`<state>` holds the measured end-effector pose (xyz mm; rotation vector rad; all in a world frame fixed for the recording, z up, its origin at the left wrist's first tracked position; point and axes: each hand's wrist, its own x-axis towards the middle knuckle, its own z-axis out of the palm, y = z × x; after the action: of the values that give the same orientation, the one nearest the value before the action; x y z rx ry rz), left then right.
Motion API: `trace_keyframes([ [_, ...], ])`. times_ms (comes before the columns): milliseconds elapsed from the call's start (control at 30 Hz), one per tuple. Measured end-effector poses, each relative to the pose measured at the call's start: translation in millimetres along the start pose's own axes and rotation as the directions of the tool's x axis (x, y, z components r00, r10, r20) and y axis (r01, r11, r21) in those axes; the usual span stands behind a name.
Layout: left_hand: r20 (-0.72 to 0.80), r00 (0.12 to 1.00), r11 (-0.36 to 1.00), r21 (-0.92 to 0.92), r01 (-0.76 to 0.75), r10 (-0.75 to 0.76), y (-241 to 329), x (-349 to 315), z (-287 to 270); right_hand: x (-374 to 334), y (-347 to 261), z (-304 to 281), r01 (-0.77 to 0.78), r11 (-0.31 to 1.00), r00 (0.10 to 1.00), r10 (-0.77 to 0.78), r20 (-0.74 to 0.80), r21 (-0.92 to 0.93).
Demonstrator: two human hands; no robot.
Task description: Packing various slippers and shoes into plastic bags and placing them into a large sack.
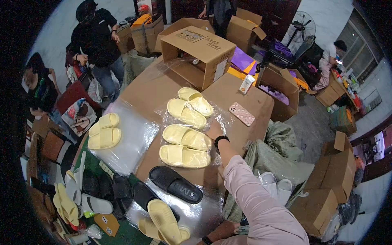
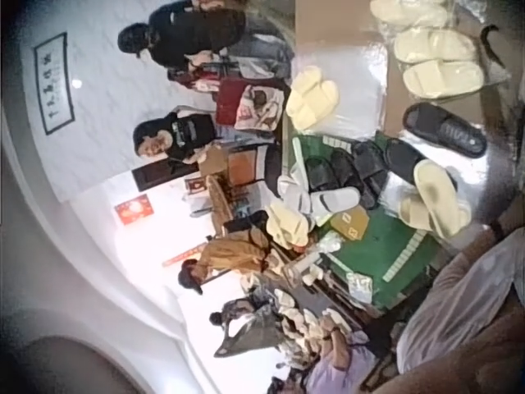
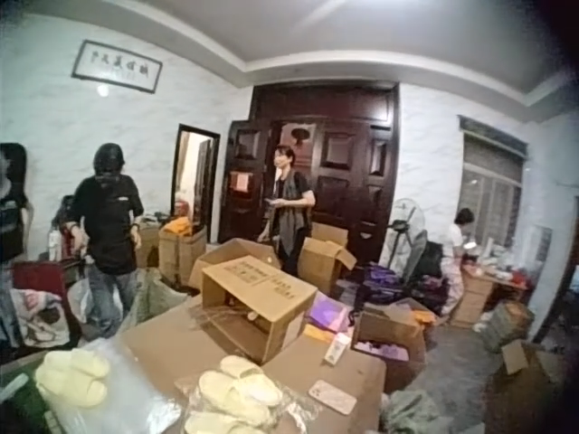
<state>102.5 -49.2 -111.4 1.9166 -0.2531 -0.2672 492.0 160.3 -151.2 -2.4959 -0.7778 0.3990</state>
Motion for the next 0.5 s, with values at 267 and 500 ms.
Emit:
trace_keyframes([
  [267,-0.024,1.000,0.956,0.292,0.023,-0.017,7,-5,11,-26,-17,8,-0.032,0.962,0.984,0.078,0.162,-0.271],
  [500,0.034,0.998,0.906,0.418,-0.065,0.056,-10,-2,47,-46,-23,-36,-0.086,0.202,0.966,-0.222,0.131,0.976],
])
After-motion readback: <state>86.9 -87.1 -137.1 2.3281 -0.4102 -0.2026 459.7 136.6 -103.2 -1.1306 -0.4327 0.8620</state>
